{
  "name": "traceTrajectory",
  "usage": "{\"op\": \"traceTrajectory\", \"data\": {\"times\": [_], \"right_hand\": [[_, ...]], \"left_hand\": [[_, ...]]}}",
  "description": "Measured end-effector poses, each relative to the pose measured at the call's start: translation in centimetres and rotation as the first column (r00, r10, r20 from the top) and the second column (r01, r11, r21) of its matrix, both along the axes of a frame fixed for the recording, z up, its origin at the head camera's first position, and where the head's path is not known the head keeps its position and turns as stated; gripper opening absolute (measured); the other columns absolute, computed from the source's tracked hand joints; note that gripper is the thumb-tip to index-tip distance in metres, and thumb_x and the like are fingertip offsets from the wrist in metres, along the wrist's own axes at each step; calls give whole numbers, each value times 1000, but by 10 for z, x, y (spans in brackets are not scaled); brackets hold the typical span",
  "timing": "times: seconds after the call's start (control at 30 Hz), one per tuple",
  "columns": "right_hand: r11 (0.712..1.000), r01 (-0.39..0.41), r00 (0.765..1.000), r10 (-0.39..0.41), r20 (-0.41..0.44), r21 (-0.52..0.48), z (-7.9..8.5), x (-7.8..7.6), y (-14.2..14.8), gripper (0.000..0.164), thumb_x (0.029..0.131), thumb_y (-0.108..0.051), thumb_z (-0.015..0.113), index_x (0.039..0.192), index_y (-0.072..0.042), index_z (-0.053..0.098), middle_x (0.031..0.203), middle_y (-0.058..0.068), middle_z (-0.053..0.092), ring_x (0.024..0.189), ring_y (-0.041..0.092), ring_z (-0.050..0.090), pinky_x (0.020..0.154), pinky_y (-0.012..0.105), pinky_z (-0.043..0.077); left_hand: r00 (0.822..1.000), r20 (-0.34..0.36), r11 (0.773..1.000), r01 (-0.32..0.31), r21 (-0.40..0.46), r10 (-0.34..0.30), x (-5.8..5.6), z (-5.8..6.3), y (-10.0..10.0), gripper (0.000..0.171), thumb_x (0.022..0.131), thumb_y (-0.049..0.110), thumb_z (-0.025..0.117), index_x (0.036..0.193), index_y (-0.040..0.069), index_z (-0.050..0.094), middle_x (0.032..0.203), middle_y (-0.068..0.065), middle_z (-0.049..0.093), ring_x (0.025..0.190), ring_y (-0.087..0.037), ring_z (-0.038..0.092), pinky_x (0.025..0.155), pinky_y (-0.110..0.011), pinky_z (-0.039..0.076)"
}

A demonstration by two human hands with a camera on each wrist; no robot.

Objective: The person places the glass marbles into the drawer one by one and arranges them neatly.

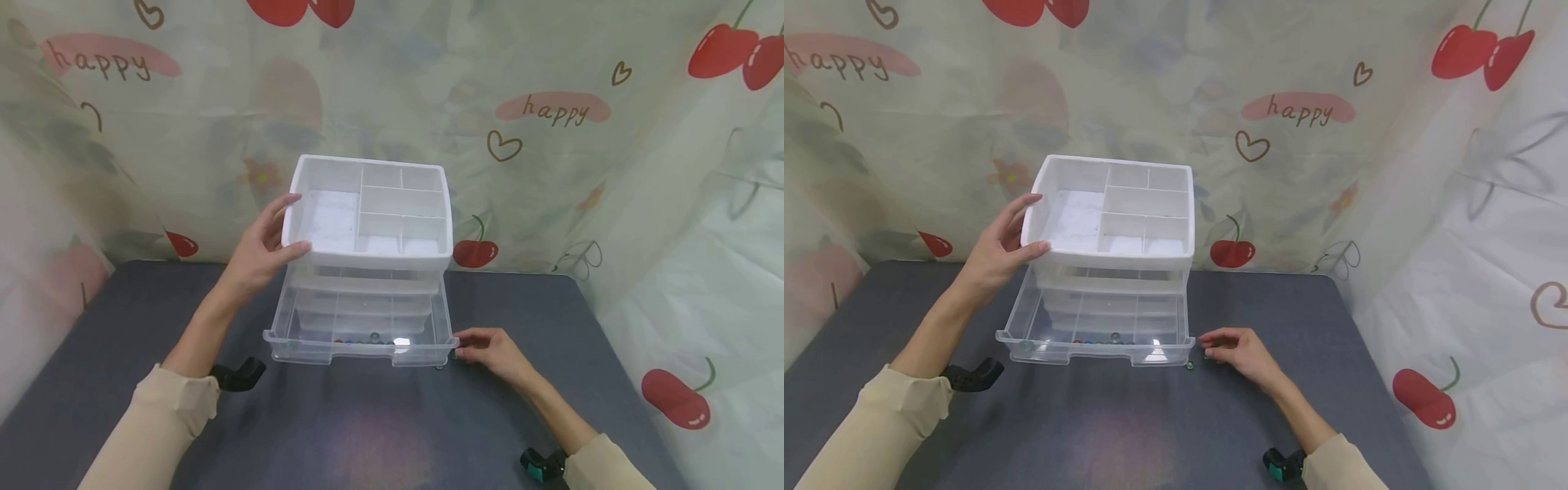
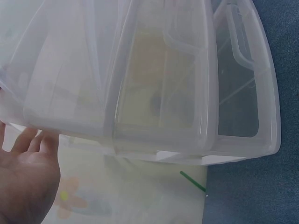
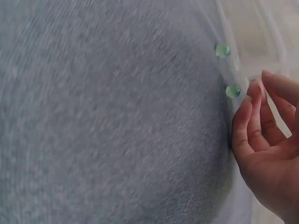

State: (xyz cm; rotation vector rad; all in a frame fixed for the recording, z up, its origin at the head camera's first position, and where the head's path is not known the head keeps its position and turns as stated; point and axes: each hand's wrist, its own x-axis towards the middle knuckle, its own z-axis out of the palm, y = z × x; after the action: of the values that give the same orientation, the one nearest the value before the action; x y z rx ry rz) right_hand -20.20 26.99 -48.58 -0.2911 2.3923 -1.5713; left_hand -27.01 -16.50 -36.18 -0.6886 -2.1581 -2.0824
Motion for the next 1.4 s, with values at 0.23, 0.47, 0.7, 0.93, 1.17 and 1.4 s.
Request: {"op": "traceTrajectory", "data": {"times": [0.23,0.47,0.7,0.93,1.17,1.4], "right_hand": [[999,-8,1000,8,-15,49,-8,-2,6,28,89,-10,74,115,2,71,102,15,72,81,16,67,71,29,53],[987,-53,993,68,-101,149,-13,-5,7,27,86,-13,78,110,-1,74,97,9,72,75,12,66,66,25,52],[978,-59,978,97,-183,202,-15,-7,3,21,82,-13,82,100,-4,76,96,8,69,73,9,64,64,24,50],[972,-25,975,75,-210,232,-19,-6,1,17,81,-12,82,96,-6,78,95,5,70,72,8,64,65,24,51],[971,17,979,31,-199,237,-18,-4,1,14,84,-12,80,98,-8,79,96,3,70,72,9,62,65,25,51],[981,10,987,21,-159,193,-16,-1,1,16,89,-15,76,102,-6,78,97,6,70,73,13,63,65,26,53]], "left_hand": [[1000,-1,1000,4,7,-4,0,0,0,72,93,2,68,153,21,35,157,-21,30,138,-36,38,89,-20,46],[1000,-1,1000,-3,3,3,0,0,0,72,93,2,68,153,22,35,157,-21,30,137,-36,38,88,-21,47],[1000,-1,1000,-5,10,5,0,0,0,71,92,2,68,152,21,36,157,-21,30,136,-36,39,88,-20,47],[1000,-2,1000,-9,9,9,1,0,0,71,92,2,68,152,21,36,156,-22,30,136,-37,38,87,-20,47],[1000,-3,1000,-20,-5,20,1,0,1,71,92,3,69,152,22,36,157,-21,31,136,-36,39,88,-21,47],[1000,6,1000,-1,22,1,0,-1,1,72,92,1,68,153,22,36,157,-21,29,138,-36,38,88,-20,47]]}}
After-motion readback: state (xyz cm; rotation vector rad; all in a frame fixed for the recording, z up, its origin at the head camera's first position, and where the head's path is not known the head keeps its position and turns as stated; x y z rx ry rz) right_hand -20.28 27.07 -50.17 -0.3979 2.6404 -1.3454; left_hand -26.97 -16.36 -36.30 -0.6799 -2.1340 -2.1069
